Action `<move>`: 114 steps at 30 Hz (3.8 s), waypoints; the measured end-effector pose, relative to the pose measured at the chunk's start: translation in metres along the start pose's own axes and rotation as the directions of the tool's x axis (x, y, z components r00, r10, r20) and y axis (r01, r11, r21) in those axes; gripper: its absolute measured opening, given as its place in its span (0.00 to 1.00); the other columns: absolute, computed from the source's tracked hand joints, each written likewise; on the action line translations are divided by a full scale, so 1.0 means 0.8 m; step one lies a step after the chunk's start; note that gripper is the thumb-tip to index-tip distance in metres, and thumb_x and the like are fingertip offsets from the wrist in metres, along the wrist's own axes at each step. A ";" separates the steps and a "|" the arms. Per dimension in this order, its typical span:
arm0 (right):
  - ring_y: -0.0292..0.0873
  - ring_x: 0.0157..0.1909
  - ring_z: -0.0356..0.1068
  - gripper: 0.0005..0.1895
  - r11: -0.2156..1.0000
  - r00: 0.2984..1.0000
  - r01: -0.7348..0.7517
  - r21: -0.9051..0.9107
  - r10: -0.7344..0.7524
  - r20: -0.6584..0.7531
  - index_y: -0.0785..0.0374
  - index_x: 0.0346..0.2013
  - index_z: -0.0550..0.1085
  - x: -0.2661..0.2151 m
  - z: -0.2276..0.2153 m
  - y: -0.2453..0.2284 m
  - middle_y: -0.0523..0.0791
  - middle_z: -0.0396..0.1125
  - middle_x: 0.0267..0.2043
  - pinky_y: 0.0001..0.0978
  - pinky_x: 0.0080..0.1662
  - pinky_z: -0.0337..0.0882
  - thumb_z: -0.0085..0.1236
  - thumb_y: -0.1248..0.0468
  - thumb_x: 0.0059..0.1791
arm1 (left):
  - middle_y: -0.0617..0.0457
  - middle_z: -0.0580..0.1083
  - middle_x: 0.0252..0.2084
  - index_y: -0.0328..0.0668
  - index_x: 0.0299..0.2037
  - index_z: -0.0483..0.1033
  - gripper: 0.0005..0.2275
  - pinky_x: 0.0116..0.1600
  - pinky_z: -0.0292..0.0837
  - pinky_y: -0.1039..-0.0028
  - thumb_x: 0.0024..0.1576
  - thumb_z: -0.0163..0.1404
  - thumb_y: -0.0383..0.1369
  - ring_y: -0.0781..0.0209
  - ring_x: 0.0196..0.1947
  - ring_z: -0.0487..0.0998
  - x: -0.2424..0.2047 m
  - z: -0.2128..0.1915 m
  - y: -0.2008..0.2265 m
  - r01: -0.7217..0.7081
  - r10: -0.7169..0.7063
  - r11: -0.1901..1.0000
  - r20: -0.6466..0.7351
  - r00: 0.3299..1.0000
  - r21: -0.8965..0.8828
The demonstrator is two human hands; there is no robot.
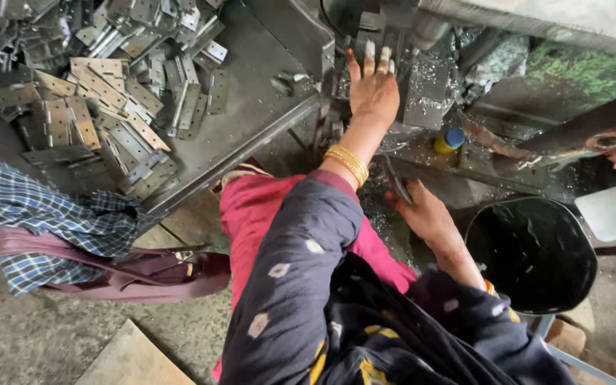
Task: The person operates a drill press in a workshop, repeatedly picking up small metal plates from a pile, positioning them under the drill, and activating the machine to drill holes. The person then removes the drilled plates and places them back onto the pile.
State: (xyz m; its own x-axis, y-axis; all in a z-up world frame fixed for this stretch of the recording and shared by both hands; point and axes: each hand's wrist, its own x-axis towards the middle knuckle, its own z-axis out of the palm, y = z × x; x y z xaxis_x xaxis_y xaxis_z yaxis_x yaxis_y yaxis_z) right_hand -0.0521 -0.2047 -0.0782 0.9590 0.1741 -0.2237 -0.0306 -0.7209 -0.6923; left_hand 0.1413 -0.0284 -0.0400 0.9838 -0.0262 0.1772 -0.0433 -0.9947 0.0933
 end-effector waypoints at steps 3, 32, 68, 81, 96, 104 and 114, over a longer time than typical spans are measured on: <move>0.67 0.45 0.72 0.21 0.998 0.999 0.026 -0.062 -0.027 -0.027 0.67 0.46 0.70 -0.007 0.020 0.030 0.62 0.71 0.38 0.53 0.44 0.69 0.58 0.54 0.48 | 0.57 0.55 0.77 0.45 0.67 0.69 0.20 0.78 0.27 0.42 0.64 0.36 0.31 0.51 0.79 0.46 -0.003 0.012 0.014 0.016 -0.014 1.000 0.085 0.996 -0.021; 0.60 0.48 0.72 0.21 0.934 0.849 0.287 -0.211 -0.350 -0.395 0.63 0.56 0.71 -0.017 -0.053 -0.083 0.55 0.71 0.50 0.50 0.46 0.71 0.61 0.65 0.49 | 0.42 0.73 0.54 0.39 0.58 0.75 0.18 0.60 0.63 0.54 0.65 0.48 0.42 0.44 0.58 0.70 -0.097 -0.048 0.025 -0.012 -0.019 0.945 -0.091 0.996 -0.326; 0.68 0.40 0.73 0.33 0.970 0.990 0.017 -0.241 -0.049 -0.129 0.65 0.58 0.63 -0.014 0.056 0.049 0.61 0.72 0.34 0.59 0.39 0.70 0.60 0.55 0.43 | 0.50 0.58 0.73 0.41 0.63 0.71 0.22 0.73 0.32 0.37 0.58 0.45 0.35 0.45 0.75 0.49 -0.067 -0.020 0.006 -0.074 0.071 0.993 -0.034 0.997 -0.087; 0.68 0.42 0.72 0.25 0.968 0.995 -0.096 -0.230 0.088 -0.046 0.65 0.52 0.66 -0.022 0.034 -0.004 0.61 0.72 0.36 0.58 0.42 0.68 0.59 0.52 0.49 | 0.49 0.60 0.73 0.40 0.63 0.71 0.22 0.74 0.32 0.40 0.58 0.41 0.31 0.46 0.75 0.49 -0.044 0.004 0.002 -0.047 0.046 0.999 -0.122 0.991 -0.005; 0.67 0.52 0.69 0.27 0.978 0.988 0.074 -0.195 -0.099 -0.123 0.66 0.56 0.68 -0.022 0.057 0.040 0.61 0.70 0.48 0.55 0.46 0.69 0.62 0.54 0.49 | 0.47 0.71 0.64 0.43 0.58 0.75 0.18 0.72 0.50 0.46 0.58 0.46 0.32 0.49 0.69 0.64 -0.052 -0.004 -0.025 -0.056 -0.010 0.979 -0.326 0.945 -0.195; 0.60 0.56 0.68 0.21 0.858 0.764 0.403 -0.318 -0.507 -0.399 0.65 0.59 0.69 -0.022 -0.038 -0.062 0.54 0.67 0.51 0.49 0.54 0.70 0.62 0.67 0.53 | 0.39 0.77 0.44 0.39 0.45 0.77 0.16 0.54 0.62 0.46 0.51 0.54 0.41 0.40 0.47 0.75 -0.118 -0.022 -0.288 0.481 -0.433 0.875 -0.362 0.826 0.052; 0.62 0.54 0.69 0.20 0.910 0.830 0.314 -0.271 -0.402 -0.387 0.65 0.59 0.70 -0.018 -0.043 -0.084 0.55 0.67 0.53 0.52 0.53 0.69 0.60 0.66 0.53 | 0.44 0.76 0.50 0.45 0.39 0.82 0.15 0.46 0.76 0.54 0.52 0.61 0.46 0.40 0.48 0.78 -0.106 0.003 -0.342 0.373 -0.388 0.914 -0.071 0.919 -0.162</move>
State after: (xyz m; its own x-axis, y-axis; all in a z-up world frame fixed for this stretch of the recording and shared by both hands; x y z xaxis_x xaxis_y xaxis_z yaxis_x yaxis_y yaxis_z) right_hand -0.0542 -0.1823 -0.0048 0.9172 0.1747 0.3582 0.3500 -0.7830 -0.5142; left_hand 0.0699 0.2461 -0.0831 0.9086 0.3688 0.1962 0.2994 -0.9024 0.3098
